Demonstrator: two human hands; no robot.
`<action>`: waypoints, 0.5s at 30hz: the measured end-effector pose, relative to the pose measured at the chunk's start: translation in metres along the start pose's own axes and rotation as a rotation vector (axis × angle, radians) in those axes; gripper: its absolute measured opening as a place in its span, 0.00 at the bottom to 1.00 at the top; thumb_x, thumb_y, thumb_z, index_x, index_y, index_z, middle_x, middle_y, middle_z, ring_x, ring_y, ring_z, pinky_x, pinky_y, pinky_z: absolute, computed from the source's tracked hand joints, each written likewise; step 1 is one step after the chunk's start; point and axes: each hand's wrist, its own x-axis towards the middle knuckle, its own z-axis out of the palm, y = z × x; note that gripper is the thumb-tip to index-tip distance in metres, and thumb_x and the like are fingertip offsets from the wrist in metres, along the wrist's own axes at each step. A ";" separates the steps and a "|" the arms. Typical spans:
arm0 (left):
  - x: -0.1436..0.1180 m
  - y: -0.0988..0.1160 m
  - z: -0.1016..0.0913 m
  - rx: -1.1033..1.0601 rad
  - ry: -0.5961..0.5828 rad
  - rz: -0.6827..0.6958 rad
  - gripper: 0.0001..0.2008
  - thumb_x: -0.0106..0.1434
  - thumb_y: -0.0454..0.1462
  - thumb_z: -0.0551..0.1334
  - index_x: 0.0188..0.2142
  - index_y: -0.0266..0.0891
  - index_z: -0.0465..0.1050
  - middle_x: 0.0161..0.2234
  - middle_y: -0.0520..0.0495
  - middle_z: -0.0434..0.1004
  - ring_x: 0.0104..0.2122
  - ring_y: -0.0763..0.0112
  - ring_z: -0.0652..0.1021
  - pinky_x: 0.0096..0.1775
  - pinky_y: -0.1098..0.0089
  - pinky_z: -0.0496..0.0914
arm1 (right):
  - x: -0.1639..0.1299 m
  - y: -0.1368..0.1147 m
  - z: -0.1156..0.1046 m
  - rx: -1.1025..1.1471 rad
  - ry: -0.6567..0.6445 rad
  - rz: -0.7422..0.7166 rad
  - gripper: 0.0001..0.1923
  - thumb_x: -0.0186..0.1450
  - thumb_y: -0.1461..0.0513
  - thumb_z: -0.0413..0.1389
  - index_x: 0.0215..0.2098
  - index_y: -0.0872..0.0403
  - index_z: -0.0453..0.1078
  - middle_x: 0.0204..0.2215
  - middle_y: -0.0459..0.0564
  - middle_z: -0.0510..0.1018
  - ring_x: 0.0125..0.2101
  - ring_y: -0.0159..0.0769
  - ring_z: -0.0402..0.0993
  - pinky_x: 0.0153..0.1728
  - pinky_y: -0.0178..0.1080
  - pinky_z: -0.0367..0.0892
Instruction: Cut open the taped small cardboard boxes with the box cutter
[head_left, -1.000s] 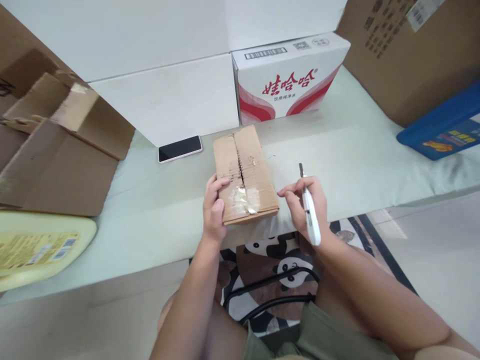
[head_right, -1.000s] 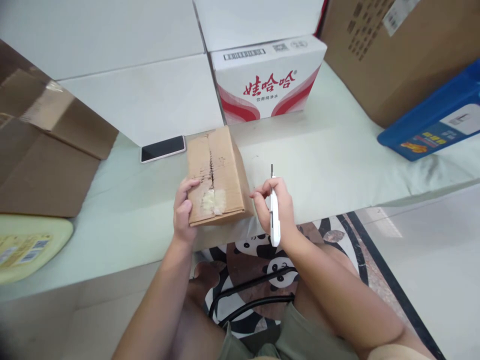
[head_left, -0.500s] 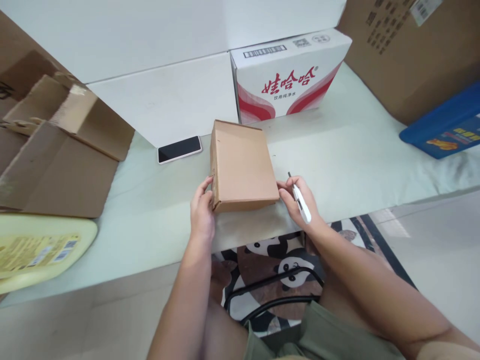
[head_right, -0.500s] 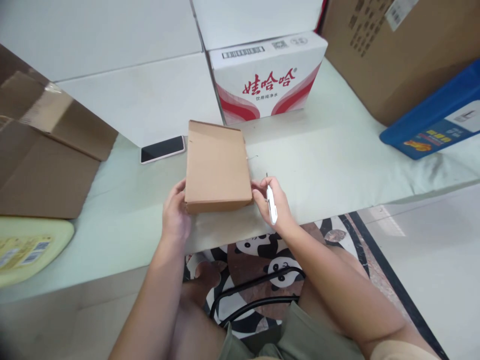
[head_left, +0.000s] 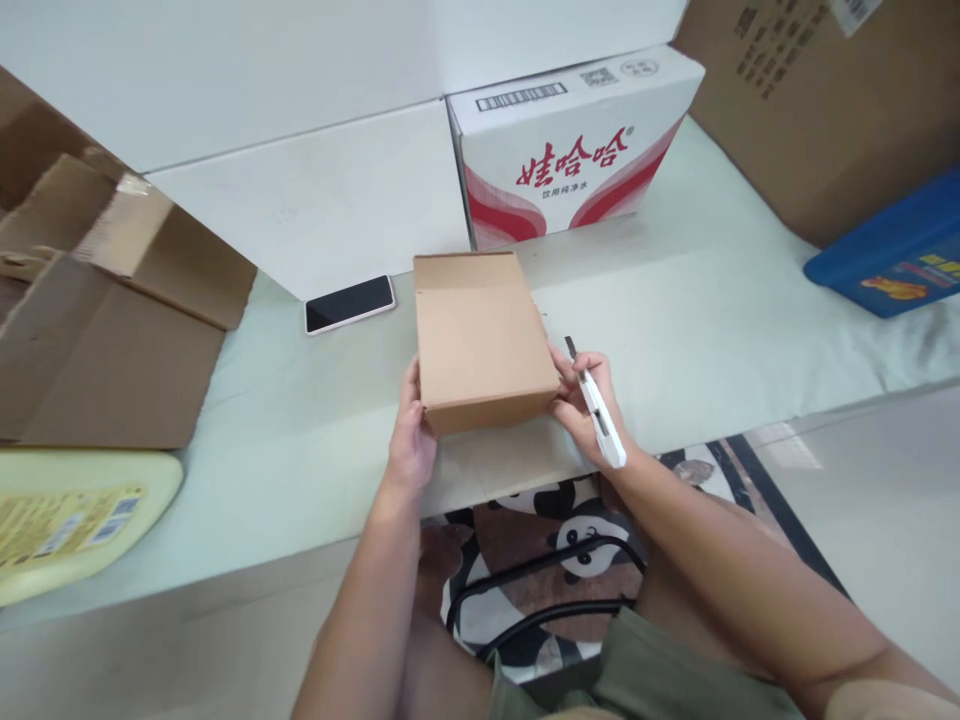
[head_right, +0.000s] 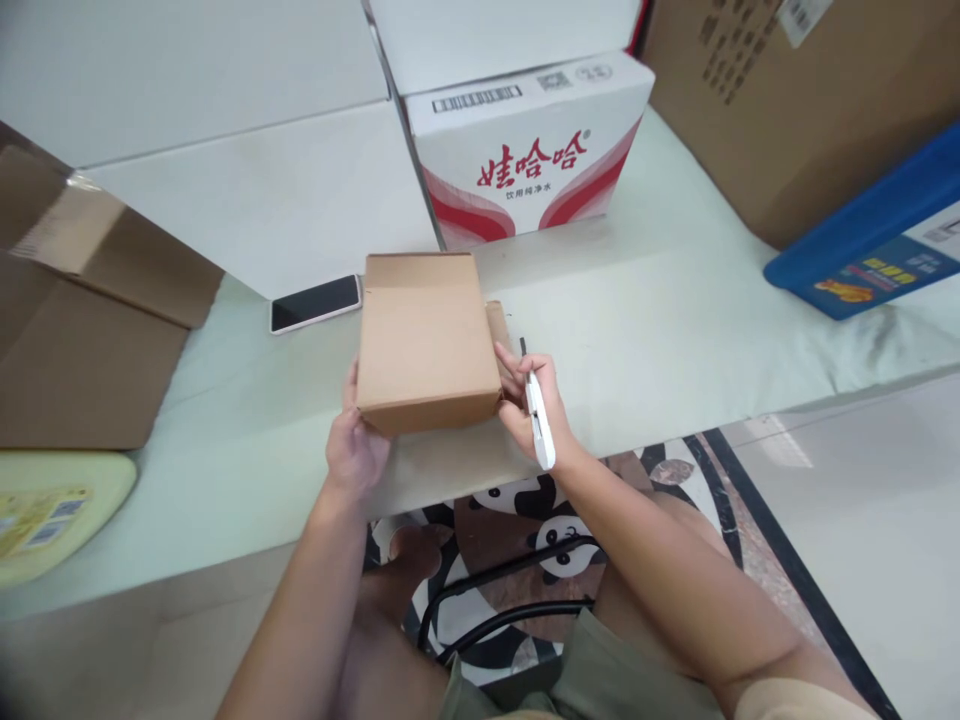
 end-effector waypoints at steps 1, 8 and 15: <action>0.000 0.001 0.002 -0.017 -0.003 -0.013 0.41 0.60 0.61 0.64 0.68 0.51 0.65 0.75 0.43 0.59 0.74 0.48 0.62 0.67 0.52 0.66 | 0.001 -0.001 0.001 0.000 -0.017 -0.011 0.22 0.60 0.62 0.57 0.42 0.43 0.47 0.62 0.58 0.78 0.31 0.33 0.77 0.29 0.38 0.71; -0.002 0.007 0.005 -0.057 -0.003 -0.088 0.40 0.58 0.60 0.65 0.66 0.49 0.68 0.73 0.42 0.63 0.71 0.47 0.66 0.61 0.54 0.72 | 0.001 -0.002 0.004 -0.057 -0.012 -0.020 0.22 0.61 0.61 0.57 0.44 0.42 0.47 0.71 0.60 0.68 0.34 0.34 0.74 0.31 0.39 0.69; -0.005 0.009 -0.003 0.042 0.114 -0.133 0.28 0.56 0.50 0.69 0.55 0.46 0.74 0.61 0.40 0.76 0.57 0.51 0.79 0.52 0.58 0.76 | 0.000 0.001 0.015 -0.218 0.119 -0.009 0.23 0.59 0.64 0.57 0.45 0.43 0.49 0.71 0.60 0.68 0.36 0.35 0.76 0.33 0.39 0.71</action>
